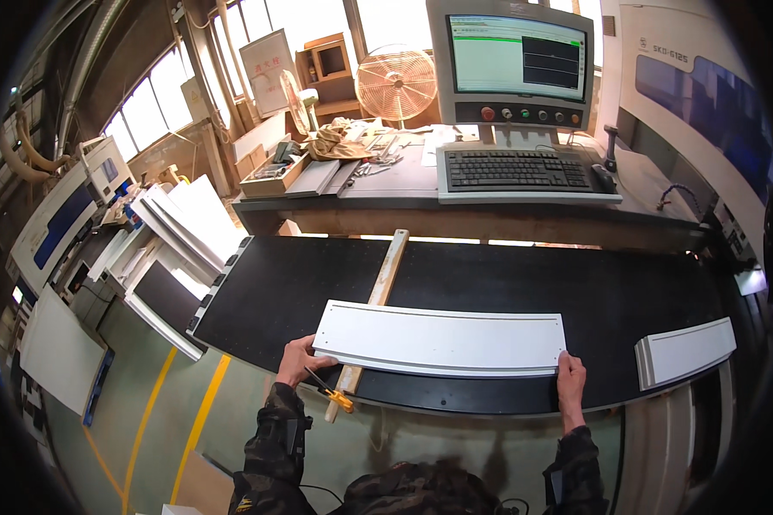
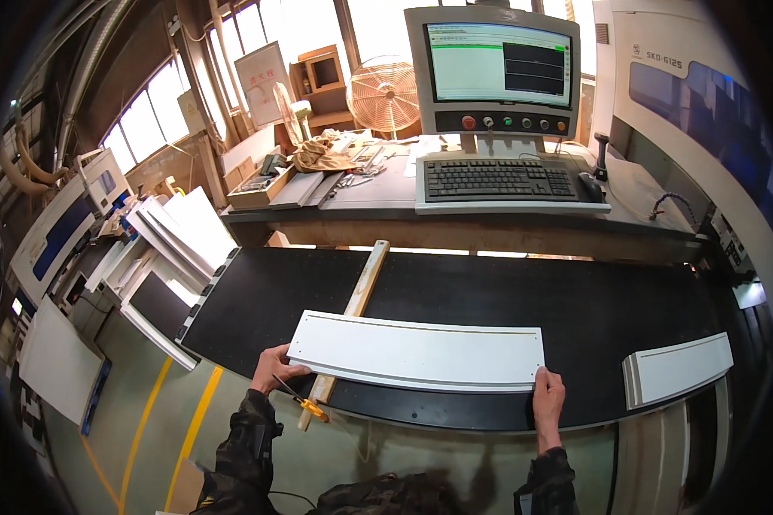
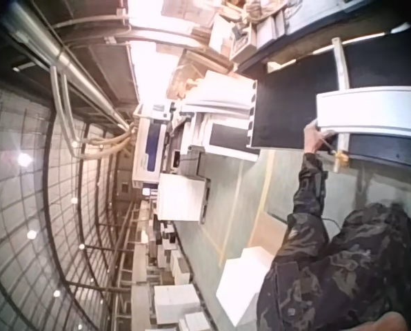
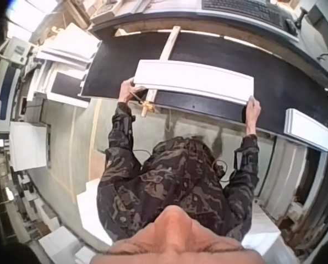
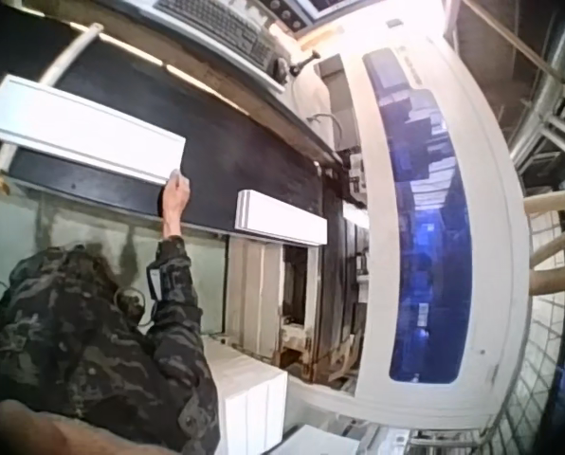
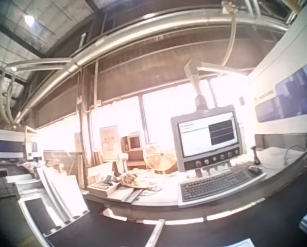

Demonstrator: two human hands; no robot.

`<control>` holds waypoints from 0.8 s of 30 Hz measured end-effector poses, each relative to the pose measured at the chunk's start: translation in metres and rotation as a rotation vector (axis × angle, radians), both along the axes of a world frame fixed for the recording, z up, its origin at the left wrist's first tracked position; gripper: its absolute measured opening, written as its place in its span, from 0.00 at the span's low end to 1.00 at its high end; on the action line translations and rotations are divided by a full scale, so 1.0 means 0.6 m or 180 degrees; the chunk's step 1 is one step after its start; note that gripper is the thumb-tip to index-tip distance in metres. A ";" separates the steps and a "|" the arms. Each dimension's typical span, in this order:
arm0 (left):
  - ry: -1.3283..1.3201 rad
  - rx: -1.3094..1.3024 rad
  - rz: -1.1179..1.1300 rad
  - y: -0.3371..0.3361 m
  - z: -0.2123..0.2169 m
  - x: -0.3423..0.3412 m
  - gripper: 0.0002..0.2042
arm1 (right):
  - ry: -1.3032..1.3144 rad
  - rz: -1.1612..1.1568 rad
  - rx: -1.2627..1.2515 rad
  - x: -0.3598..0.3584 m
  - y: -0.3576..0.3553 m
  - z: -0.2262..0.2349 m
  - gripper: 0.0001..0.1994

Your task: Trimming the edges of wooden boards using a utility knife and feeding them into a processing machine in a furniture factory.

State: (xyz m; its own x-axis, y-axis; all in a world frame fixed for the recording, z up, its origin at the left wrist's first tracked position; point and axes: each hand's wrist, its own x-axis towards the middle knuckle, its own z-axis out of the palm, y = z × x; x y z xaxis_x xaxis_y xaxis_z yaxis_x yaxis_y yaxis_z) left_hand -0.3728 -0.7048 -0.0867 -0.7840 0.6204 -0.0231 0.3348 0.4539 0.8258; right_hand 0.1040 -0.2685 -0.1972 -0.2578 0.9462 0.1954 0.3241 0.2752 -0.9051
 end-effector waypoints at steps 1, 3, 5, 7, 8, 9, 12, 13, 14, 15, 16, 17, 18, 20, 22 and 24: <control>-0.0022 0.0013 -0.0036 0.001 -0.008 -0.003 0.28 | -0.0022 -0.0036 0.0013 0.000 -0.001 0.000 0.19; 0.0175 0.0176 0.0049 -0.009 -0.030 -0.004 0.28 | 0.0093 -0.0053 0.0052 -0.003 -0.007 -0.003 0.19; 0.0151 0.0340 0.0035 -0.020 -0.048 -0.010 0.27 | 0.0053 -0.0092 0.0104 -0.010 -0.004 -0.004 0.18; 0.0327 0.0419 0.0058 -0.007 -0.046 -0.004 0.24 | 0.0032 -0.0102 0.0169 -0.001 -0.001 -0.014 0.18; 0.0316 0.0422 0.0074 0.005 -0.040 0.008 0.23 | 0.0015 -0.0176 0.0214 0.009 0.002 -0.023 0.17; 0.0314 0.0558 0.0118 -0.009 -0.052 -0.001 0.24 | 0.0046 -0.0170 0.0276 -0.003 -0.001 -0.022 0.17; 0.0534 0.0528 0.0129 -0.012 -0.047 0.004 0.24 | -0.0009 -0.0258 0.0219 -0.011 -0.006 -0.014 0.17; 0.0447 0.0528 0.0188 -0.012 -0.041 0.005 0.23 | -0.0061 -0.0258 0.0225 -0.016 -0.008 -0.005 0.17; 0.0482 0.0485 0.0154 -0.014 -0.040 0.002 0.23 | -0.0056 -0.0275 0.0143 -0.020 -0.011 0.001 0.17; 0.0517 0.0458 0.0108 -0.012 -0.041 0.001 0.23 | -0.0115 -0.0305 0.0120 -0.018 -0.012 0.007 0.18; 0.0580 0.0414 0.0072 -0.006 -0.043 0.002 0.22 | -0.0278 -0.0329 -0.0050 -0.004 -0.005 0.007 0.20; 0.0671 0.0345 0.0079 -0.010 -0.043 0.001 0.22 | -0.0252 -0.0356 -0.0104 -0.013 -0.015 0.018 0.20; 0.0706 0.0426 0.0010 -0.013 -0.045 -0.002 0.21 | -0.0293 -0.0393 -0.0165 -0.014 -0.016 0.023 0.22; 0.0564 0.0506 -0.0065 -0.007 -0.040 0.006 0.20 | -0.0224 -0.0399 -0.0191 -0.006 -0.020 0.029 0.23; 0.0416 0.0469 -0.0038 -0.009 -0.039 0.006 0.19 | -0.0164 -0.0412 -0.0169 -0.006 -0.034 0.048 0.21; 0.0516 0.0601 -0.0080 -0.016 -0.065 -0.001 0.17 | -0.0347 -0.0504 0.0000 -0.009 -0.033 0.041 0.22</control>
